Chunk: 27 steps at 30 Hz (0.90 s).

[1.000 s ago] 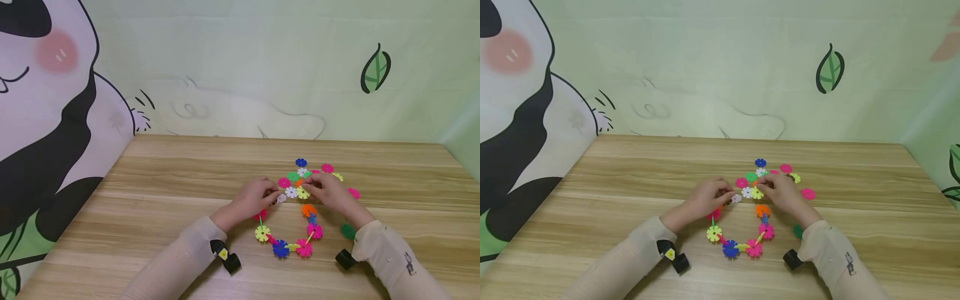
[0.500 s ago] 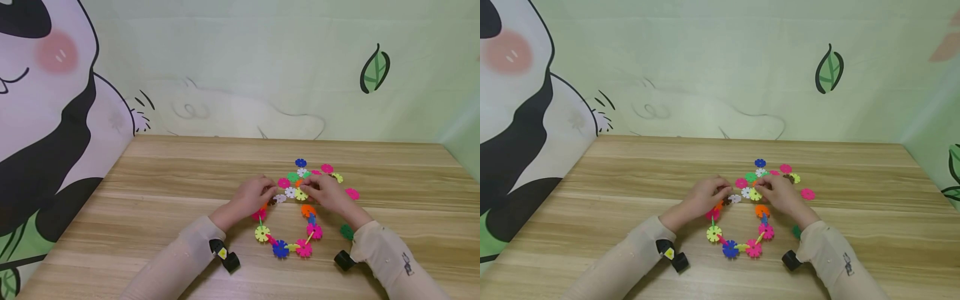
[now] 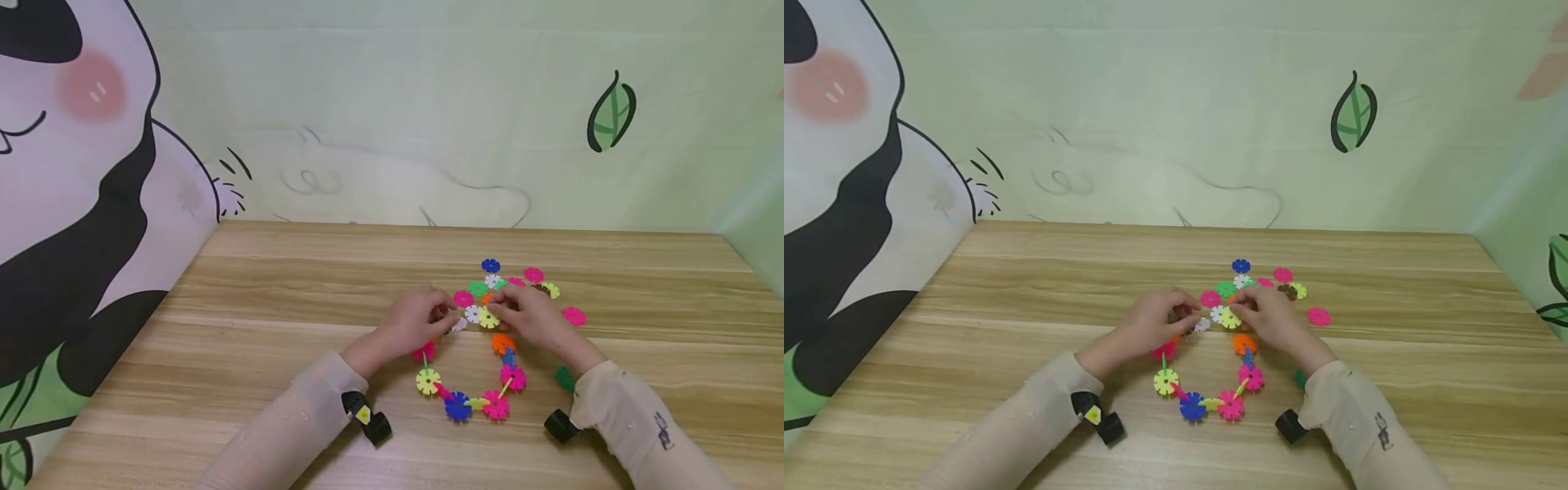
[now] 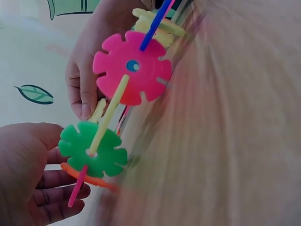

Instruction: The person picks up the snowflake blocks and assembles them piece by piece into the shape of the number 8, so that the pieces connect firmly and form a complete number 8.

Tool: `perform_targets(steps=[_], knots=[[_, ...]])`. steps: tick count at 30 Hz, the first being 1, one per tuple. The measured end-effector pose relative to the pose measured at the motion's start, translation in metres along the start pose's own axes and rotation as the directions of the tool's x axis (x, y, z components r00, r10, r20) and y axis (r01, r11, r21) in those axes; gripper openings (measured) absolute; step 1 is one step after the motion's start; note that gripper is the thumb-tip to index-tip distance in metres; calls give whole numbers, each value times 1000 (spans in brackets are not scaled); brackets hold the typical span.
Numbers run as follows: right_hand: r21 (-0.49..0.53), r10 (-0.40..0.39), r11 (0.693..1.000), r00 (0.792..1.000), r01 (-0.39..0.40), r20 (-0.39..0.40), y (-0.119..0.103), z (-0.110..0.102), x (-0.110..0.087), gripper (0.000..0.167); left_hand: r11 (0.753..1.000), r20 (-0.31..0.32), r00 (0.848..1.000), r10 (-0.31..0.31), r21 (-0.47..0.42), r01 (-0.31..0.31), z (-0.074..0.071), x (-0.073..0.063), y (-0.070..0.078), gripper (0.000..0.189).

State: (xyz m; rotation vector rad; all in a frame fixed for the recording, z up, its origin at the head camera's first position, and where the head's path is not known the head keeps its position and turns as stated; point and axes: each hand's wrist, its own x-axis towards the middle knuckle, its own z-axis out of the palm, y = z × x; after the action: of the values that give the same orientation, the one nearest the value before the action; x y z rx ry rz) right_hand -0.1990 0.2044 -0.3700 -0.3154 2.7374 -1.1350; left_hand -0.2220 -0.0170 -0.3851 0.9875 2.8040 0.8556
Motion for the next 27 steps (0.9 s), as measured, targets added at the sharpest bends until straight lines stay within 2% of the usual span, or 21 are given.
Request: perform_targets(steps=[4, 7, 11, 17, 24, 27], knots=[[-6, -11, 1000, 1000, 11, 11, -1, 2, 0, 20, 999, 42, 999, 31, 23, -32, 2, -1, 2, 23], [-3, -41, 999, 999, 41, 29, -1, 5, 1, 19, 997, 48, 998, 51, 57, -54, 5, 0, 1, 22], [40, -78, 996, 996, 76, 51, -1, 9, 2, 16, 993, 24, 997, 76, 85, -78, 9, -1, 1, 18], [111, -55, 992, 998, 50, 42, -1, 11, 3, 19, 994, -30, 995, 98, 52, -96, 10, -2, 2, 17], [128, -79, 989, 996, 73, 47, 0, 6, 2, 19, 993, -75, 991, 111, 41, -108, 8, -3, 3, 16], [145, -94, 986, 994, 84, 62, 0, 6, 2, 19, 990, -87, 987, 136, 44, -133, 7, -4, 4, 16]])
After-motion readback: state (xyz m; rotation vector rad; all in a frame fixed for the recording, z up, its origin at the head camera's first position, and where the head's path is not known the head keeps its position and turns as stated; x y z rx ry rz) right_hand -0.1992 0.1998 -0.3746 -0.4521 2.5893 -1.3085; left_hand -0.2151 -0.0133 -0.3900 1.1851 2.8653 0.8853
